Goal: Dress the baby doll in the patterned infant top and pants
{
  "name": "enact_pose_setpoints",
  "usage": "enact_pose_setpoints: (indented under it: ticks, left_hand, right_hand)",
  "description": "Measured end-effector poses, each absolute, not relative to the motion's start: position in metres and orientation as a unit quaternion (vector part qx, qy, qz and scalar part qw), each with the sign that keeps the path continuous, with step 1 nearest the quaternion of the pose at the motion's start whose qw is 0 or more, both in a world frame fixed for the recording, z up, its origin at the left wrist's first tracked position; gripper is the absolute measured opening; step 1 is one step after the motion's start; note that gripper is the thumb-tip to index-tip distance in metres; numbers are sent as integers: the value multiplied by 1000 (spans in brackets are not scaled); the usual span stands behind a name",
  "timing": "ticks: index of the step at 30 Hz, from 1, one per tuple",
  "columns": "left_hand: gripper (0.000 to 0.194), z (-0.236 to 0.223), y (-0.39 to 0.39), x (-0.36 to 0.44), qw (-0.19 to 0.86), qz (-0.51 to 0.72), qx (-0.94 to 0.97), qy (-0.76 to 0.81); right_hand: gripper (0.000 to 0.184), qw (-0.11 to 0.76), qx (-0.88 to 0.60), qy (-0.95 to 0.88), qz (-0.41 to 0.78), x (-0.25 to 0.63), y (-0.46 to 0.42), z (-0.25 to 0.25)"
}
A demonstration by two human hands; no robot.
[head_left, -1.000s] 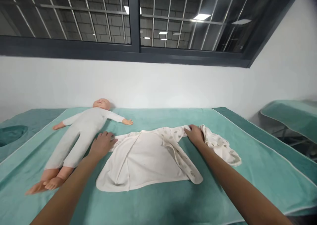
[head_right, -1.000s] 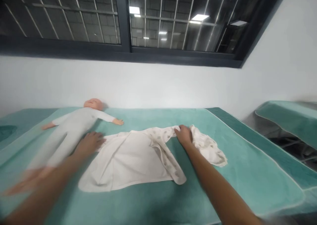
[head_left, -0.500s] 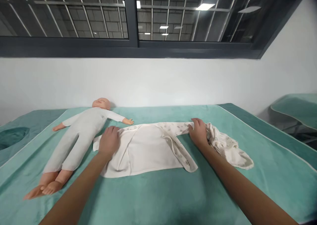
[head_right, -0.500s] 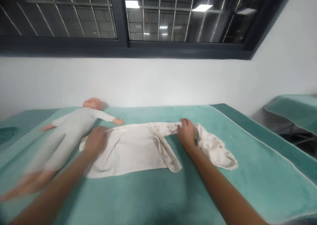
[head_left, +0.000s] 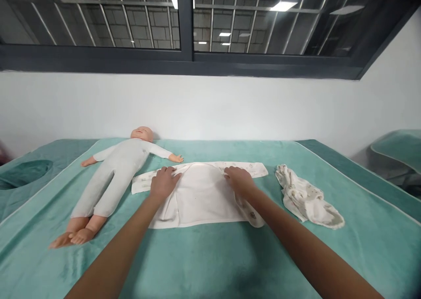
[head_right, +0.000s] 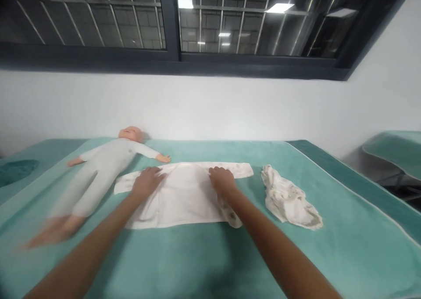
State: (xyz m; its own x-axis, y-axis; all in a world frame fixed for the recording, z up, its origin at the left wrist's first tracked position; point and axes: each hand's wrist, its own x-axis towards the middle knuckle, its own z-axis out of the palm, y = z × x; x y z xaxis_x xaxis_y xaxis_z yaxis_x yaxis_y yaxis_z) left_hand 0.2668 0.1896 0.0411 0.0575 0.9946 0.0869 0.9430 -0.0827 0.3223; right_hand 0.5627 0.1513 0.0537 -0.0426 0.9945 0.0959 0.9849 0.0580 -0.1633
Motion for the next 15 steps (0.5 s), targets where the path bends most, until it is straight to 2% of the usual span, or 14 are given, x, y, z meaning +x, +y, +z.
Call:
enact_pose_setpoints:
  ticks: [3,8,11,15]
  left_hand:
    - [44,37,196,261,125,163,706,678]
    - [28,36,200,257,148,180,692,684]
    - [27,39,201,255,128,213,682,688]
    - [28,41,190,262,79,237,679,690]
  right_hand:
    - [30,113,-729,-673,56,579,166,50]
    - [32,140,-762,-626,90,602,181,48]
    - [31,143,-754,-634,95,607,177,57]
    - [41,163,-727,-666,35,590,148,71]
